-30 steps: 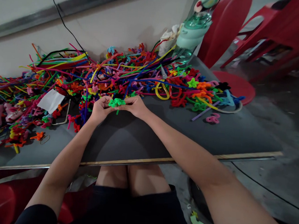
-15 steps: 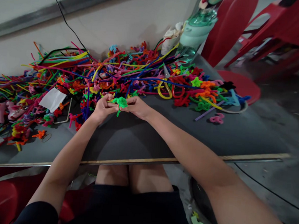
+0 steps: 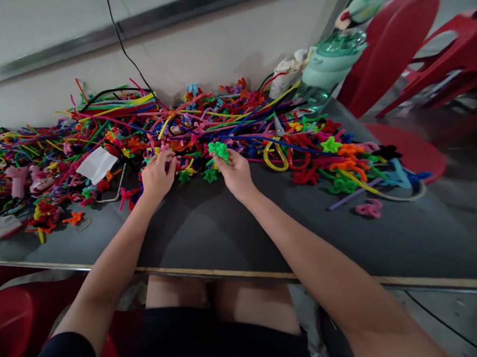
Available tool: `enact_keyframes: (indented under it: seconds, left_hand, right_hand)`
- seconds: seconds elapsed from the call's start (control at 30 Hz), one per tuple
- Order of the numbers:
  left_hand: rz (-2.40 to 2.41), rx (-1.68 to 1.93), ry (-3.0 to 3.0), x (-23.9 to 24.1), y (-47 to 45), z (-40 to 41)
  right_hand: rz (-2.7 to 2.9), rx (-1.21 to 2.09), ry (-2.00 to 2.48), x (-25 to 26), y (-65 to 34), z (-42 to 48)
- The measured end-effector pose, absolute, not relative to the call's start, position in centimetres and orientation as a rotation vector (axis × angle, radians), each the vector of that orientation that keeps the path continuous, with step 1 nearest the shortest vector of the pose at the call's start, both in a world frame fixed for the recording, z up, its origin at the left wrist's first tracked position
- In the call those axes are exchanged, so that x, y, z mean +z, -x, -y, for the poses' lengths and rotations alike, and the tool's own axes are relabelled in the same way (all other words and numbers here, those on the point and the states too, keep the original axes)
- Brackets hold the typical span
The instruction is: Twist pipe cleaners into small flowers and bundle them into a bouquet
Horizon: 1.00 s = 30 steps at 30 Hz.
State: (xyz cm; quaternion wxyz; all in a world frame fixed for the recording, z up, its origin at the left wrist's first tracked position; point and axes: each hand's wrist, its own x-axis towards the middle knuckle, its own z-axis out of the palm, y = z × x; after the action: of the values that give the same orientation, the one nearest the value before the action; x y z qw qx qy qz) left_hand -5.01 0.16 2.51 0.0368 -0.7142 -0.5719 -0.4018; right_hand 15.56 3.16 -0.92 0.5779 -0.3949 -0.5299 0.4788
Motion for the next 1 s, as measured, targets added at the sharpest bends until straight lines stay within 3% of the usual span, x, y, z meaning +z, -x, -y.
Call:
enact_keyframes:
  seconds: [0.23, 0.37, 0.63, 0.77, 1.0]
  left_hand:
    - [1.328, -0.697, 2.746, 1.3, 4.9, -0.8]
    - [1.47, -0.588, 2.621, 1.0, 4.4, -0.7]
    - [1.618, -0.657, 2.314, 1.7, 5.4, -0.6]
    - [1.665, -0.863, 2.222, 1.6, 5.3, -0.7]
    - [1.74, -1.084, 2.42, 1.9, 4.6, -0.8]
  right_hand:
    - [1.267, 1.135, 0.932, -0.3, -15.7, -2.4]
    - [1.228, 1.127, 0.933, -0.1, -15.7, -2.3]
    - [1.226, 1.085, 0.943, 0.0, -15.3, -2.1]
    - [1.278, 1.071, 0.936, 0.0, -15.4, -2.2]
    - [1.315, 1.152, 0.909, -0.1, -15.6, -2.2]
